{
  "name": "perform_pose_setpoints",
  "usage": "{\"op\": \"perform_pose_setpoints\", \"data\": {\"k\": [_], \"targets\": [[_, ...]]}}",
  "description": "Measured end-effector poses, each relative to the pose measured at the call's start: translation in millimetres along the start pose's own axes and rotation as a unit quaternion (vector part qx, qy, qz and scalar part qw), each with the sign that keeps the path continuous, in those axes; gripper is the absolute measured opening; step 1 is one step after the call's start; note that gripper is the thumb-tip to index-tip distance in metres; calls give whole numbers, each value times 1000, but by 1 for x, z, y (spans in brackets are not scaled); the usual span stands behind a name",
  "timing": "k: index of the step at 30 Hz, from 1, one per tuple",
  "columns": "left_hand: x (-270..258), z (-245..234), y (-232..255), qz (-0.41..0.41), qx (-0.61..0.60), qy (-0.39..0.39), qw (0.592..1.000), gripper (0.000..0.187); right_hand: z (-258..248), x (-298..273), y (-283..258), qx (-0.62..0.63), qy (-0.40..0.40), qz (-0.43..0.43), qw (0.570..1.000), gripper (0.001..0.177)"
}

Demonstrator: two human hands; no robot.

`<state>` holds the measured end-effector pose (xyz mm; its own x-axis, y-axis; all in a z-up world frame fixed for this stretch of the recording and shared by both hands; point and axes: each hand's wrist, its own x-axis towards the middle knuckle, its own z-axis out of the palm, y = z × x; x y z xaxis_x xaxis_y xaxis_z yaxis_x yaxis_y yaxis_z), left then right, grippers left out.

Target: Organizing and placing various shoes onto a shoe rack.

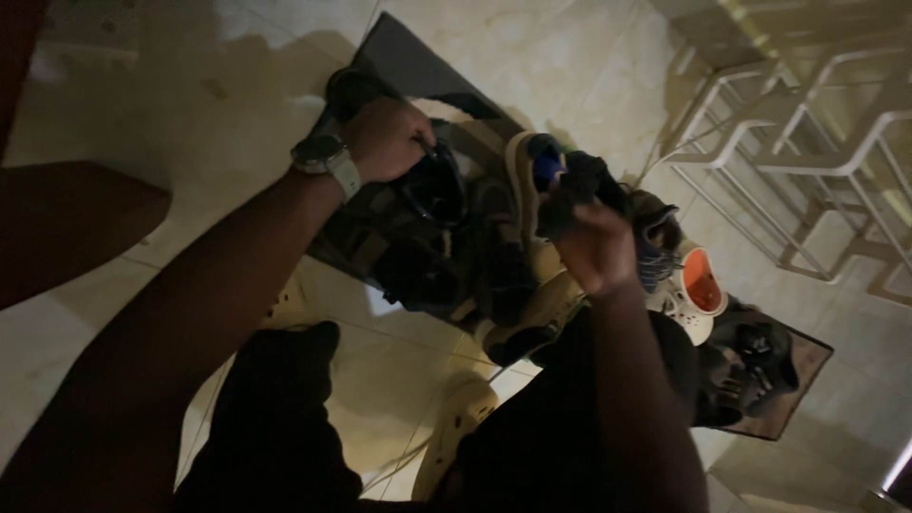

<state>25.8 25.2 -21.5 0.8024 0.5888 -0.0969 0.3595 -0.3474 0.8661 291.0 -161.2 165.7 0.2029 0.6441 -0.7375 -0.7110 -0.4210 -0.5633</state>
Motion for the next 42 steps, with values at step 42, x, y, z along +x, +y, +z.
{"op": "perform_pose_setpoints", "data": {"k": [42], "targets": [[3,-3,8,35,7,118,992,17,104,39,120,-670,-95,-492,548,24]]}}
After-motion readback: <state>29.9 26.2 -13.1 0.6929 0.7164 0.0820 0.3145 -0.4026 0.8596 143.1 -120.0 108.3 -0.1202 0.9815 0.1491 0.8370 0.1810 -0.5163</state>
